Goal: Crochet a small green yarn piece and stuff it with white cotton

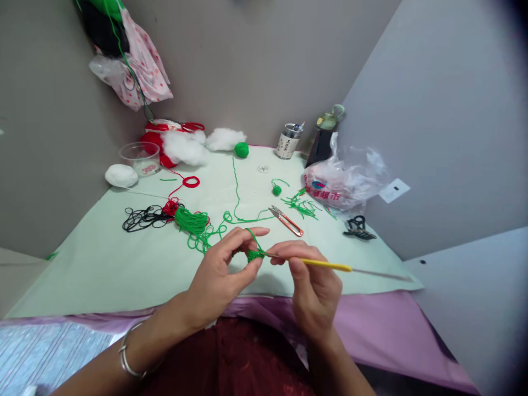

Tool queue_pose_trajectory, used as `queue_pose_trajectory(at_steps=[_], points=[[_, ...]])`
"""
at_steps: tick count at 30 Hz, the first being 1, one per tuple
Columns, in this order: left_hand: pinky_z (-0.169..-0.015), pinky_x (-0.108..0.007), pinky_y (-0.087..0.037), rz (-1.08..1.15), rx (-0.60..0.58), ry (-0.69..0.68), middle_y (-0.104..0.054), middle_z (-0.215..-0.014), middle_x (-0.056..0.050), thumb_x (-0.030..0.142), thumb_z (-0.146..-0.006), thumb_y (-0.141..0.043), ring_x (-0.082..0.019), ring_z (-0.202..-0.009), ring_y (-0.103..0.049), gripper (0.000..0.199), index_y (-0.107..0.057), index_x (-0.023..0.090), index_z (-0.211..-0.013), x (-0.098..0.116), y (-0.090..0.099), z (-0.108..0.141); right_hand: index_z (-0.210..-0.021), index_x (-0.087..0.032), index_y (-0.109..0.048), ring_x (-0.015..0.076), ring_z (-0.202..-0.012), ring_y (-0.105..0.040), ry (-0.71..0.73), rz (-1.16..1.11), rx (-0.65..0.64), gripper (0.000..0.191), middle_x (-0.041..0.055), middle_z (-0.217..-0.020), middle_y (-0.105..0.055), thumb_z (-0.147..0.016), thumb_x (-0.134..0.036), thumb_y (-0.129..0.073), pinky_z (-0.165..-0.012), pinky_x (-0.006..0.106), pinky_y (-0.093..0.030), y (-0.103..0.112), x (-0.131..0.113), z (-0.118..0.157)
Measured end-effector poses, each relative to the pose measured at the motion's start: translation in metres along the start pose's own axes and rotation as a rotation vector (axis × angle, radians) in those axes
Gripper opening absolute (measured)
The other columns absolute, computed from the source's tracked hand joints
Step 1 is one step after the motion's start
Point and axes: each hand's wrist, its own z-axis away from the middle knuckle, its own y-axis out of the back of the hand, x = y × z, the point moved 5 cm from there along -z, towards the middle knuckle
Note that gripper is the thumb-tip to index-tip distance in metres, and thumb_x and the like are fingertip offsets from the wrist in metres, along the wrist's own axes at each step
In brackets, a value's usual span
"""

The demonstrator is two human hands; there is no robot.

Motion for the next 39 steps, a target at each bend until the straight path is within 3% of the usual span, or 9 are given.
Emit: queue_pose_trajectory(at_steps=[5,10,14,19,24,29,33,36,39], points=[[-0.093,-0.034,-0.046,-0.157,0.026,-0.182,-0.071,-0.1,-0.005,0.016,-0.092,-0.068,-0.021,-0.092,-0.06,0.028,-0.078,0.025,-0.117,0.011,-0.002,0.003,-0.121,-0.022,-0.067,0.0198,-0.093,-0.073,0.315,0.363,-0.102,0.025,0.0106,-0.105,-0.076,-0.103,-0.012,-0.052,-0.076,0.034,-0.062,-0.009,-0.016,0.01],[-0.087,-0.031,-0.048,0.399,-0.033,0.204,-0.063,-0.092,-0.002,0.032,-0.089,-0.078,-0.018,-0.088,-0.059,0.047,-0.071,0.026,-0.136,-0.008,-0.009,0.004,-0.128,-0.025,-0.071,0.0224,-0.101,-0.073,0.465,0.541,-0.013,0.035,0.0105,-0.11,-0.074,-0.098,-0.01,-0.063,-0.075,0.034,-0.064,-0.012,-0.01,0.022],[-0.079,-0.028,-0.044,0.776,-0.128,0.486,-0.06,-0.087,-0.001,0.031,-0.08,-0.086,-0.013,-0.078,-0.053,0.052,-0.075,0.02,-0.13,-0.016,-0.016,0.002,-0.116,-0.028,-0.074,0.0206,-0.086,-0.072,0.211,0.257,0.087,0.025,0.0065,-0.098,-0.074,-0.103,-0.016,-0.056,-0.069,0.035,-0.061,-0.003,-0.001,0.013],[-0.083,-0.028,-0.044,0.647,-0.097,0.349,-0.065,-0.095,-0.003,0.028,-0.081,-0.085,-0.016,-0.088,-0.055,0.044,-0.079,0.024,-0.124,-0.012,-0.008,-0.001,-0.098,-0.024,-0.074,0.0174,-0.074,-0.067,-0.081,-0.163,0.134,0.019,0.0036,-0.085,-0.072,-0.105,-0.024,-0.056,-0.065,0.033,-0.057,-0.002,0.009,0.0],[-0.09,-0.03,-0.046,0.521,-0.059,0.281,-0.069,-0.097,-0.002,0.028,-0.084,-0.085,-0.017,-0.093,-0.058,0.043,-0.078,0.029,-0.126,-0.016,-0.012,0.004,-0.108,-0.028,-0.077,0.0178,-0.087,-0.072,-0.017,-0.037,0.07,0.023,0.0028,-0.093,-0.077,-0.102,-0.015,-0.059,-0.074,0.032,-0.061,-0.01,0.009,0.003],[-0.084,-0.028,-0.048,0.721,-0.048,0.413,-0.068,-0.091,-0.002,0.032,-0.08,-0.088,-0.015,-0.087,-0.059,0.05,-0.077,0.025,-0.128,-0.021,-0.018,0.002,-0.126,-0.032,-0.075,0.0223,-0.097,-0.074,0.277,0.36,0.045,0.04,0.0073,-0.11,-0.077,-0.095,-0.008,-0.067,-0.076,0.035,-0.063,-0.013,-0.003,0.015],[-0.081,-0.025,-0.049,0.837,-0.1,0.523,-0.067,-0.095,-0.003,0.031,-0.078,-0.089,-0.013,-0.083,-0.057,0.039,-0.083,0.021,-0.115,-0.02,-0.019,0.001,-0.111,-0.028,-0.077,0.019,-0.078,-0.07,0.077,0.125,0.148,0.024,0.0045,-0.09,-0.075,-0.101,-0.014,-0.06,-0.069,0.035,-0.059,-0.001,0.004,0.008],[-0.084,-0.023,-0.047,0.704,-0.053,0.412,-0.069,-0.095,-0.001,0.029,-0.08,-0.088,-0.012,-0.087,-0.058,0.035,-0.084,0.027,-0.115,-0.018,-0.013,0.0,-0.1,-0.025,-0.077,0.0163,-0.07,-0.066,-0.096,-0.121,0.159,0.019,0.0027,-0.083,-0.073,-0.103,-0.021,-0.059,-0.064,0.032,-0.055,-0.001,0.013,0.001],[-0.094,-0.027,-0.047,0.576,-0.1,0.299,-0.074,-0.106,-0.001,0.028,-0.084,-0.086,-0.017,-0.102,-0.061,0.039,-0.08,0.032,-0.122,-0.018,-0.014,0.001,-0.1,-0.027,-0.079,0.0186,-0.085,-0.072,-0.1,-0.158,0.103,0.017,0.0033,-0.092,-0.078,-0.102,-0.022,-0.062,-0.074,0.033,-0.059,-0.007,0.015,0.0]])
